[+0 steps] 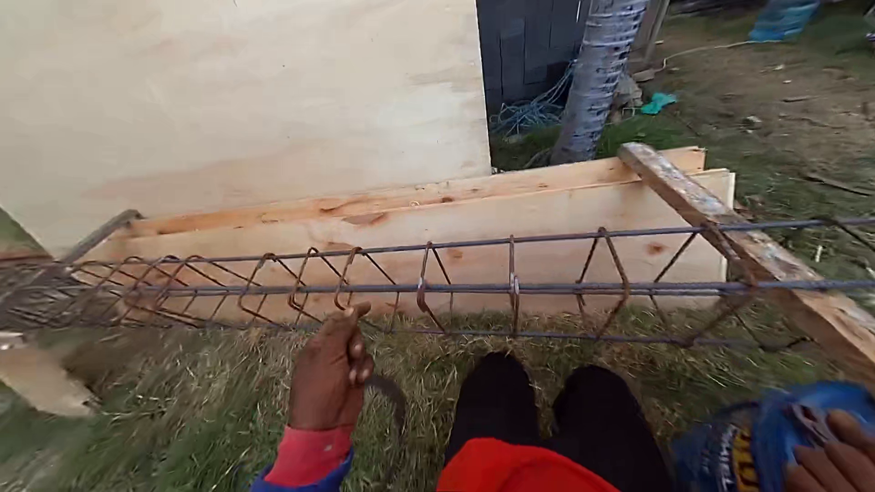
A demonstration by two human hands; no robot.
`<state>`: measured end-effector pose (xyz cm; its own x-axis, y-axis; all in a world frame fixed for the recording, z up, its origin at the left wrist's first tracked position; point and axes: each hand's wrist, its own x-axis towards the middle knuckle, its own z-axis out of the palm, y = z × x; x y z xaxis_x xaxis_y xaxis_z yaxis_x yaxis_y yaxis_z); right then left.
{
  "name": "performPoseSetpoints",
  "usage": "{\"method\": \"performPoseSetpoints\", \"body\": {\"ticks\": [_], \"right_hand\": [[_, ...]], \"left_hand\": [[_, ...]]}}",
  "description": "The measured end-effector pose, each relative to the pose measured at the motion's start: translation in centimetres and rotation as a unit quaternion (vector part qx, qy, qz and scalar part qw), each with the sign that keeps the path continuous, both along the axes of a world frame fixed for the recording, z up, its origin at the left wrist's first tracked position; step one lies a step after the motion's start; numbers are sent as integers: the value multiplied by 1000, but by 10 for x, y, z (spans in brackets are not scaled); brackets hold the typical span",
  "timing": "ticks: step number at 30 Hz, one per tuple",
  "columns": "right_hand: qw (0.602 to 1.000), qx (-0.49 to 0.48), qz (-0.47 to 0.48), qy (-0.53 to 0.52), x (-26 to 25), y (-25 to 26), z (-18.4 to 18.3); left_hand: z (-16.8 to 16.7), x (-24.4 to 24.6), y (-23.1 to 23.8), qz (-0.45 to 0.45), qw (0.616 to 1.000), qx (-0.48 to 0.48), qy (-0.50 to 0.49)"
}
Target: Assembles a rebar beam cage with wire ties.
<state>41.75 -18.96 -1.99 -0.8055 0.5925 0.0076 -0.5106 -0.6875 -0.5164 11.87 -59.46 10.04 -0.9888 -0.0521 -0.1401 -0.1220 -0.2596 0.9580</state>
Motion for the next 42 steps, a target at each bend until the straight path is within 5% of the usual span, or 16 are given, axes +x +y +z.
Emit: {"method": "performPoseSetpoints", "body": {"ticks": [3, 6, 8, 10, 14, 17, 24, 28, 31, 36, 42], "right_hand": [[998, 13, -52, 35, -23, -7, 26], [996, 21, -79, 17, -57, -25, 45], [995, 24, -92, -4, -75, -39, 52], [993, 51, -103, -29, -89, -54, 49], [979, 132, -90, -130, -79, -83, 32], [969, 139, -60, -194, -50, -86, 13], [986, 94, 2, -136, -5, -48, -18], [996, -55, 65, -19, -13, -31, -15], [995, -39, 78, 39, -32, -25, -3], [977, 210, 4, -38, -71, -39, 47], [783, 604, -8, -149, -101, -101, 65]], "left_hand": [[-11, 9, 6, -77, 991, -112, 8], [-28, 28, 1, -319, 916, -239, -37], [-49, 57, 23, -465, 853, -225, -77], [-78, 87, 56, -536, 829, -148, -60], [-82, 96, 111, -444, 871, 207, -29], [-59, 50, 105, -374, 833, 391, -118], [-32, -56, 59, -294, 898, 304, -120], [-25, -67, 68, -275, 939, 168, -117], [-32, -64, 83, -293, 935, 151, -130], [-40, -36, 118, -336, 919, 156, -132], [-21, -3, 147, -350, 913, 195, -82]]}}
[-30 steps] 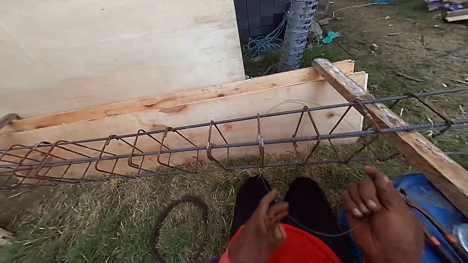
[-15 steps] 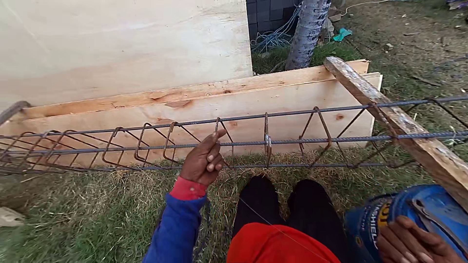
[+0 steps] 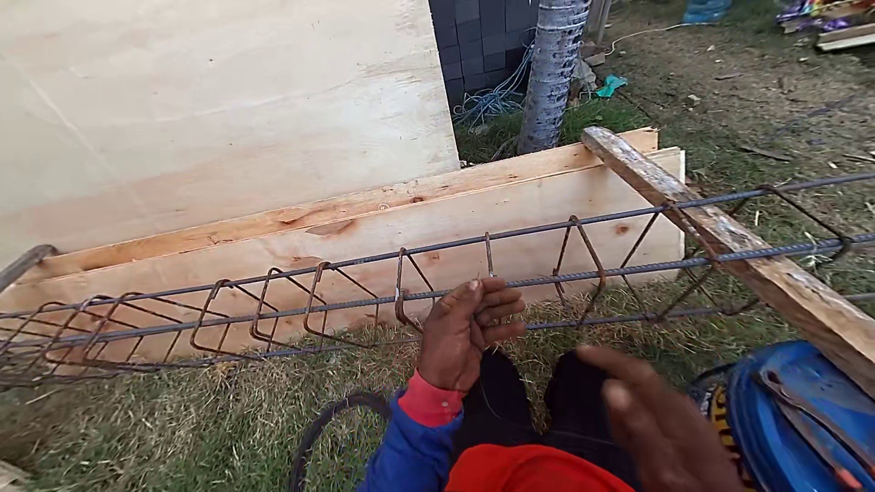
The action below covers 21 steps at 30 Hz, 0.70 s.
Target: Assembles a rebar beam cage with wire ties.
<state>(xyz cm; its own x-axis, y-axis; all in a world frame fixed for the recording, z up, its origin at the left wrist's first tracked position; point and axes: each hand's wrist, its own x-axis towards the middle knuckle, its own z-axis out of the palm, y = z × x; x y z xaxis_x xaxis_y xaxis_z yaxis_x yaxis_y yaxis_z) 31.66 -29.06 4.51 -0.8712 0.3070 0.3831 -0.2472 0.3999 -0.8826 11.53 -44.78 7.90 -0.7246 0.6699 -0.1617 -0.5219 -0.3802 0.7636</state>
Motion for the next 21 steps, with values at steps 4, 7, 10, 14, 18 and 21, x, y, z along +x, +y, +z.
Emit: {"method": "performPoseSetpoints", "body": {"ticks": [4, 7, 10, 14, 18, 21], "right_hand": [[986, 153, 59, 28, -2, -21, -45], [976, 205, 79, 10, 10, -23, -69], [972, 222, 77, -17, 23, -13, -83], [968, 245, 52, -24, 33, 6, -92], [957, 288, 37, -17, 36, 18, -99], [948, 315, 31, -13, 37, 21, -103]], "left_hand": [[9, 4, -2, 32, 998, 44, 17], [13, 3, -7, 45, 998, 49, 14], [14, 4, -10, 44, 998, 53, 14], [13, 8, -11, 15, 997, 78, 18], [15, 14, -8, 6, 995, 91, 28], [18, 17, -7, 0, 993, 105, 45]]}}
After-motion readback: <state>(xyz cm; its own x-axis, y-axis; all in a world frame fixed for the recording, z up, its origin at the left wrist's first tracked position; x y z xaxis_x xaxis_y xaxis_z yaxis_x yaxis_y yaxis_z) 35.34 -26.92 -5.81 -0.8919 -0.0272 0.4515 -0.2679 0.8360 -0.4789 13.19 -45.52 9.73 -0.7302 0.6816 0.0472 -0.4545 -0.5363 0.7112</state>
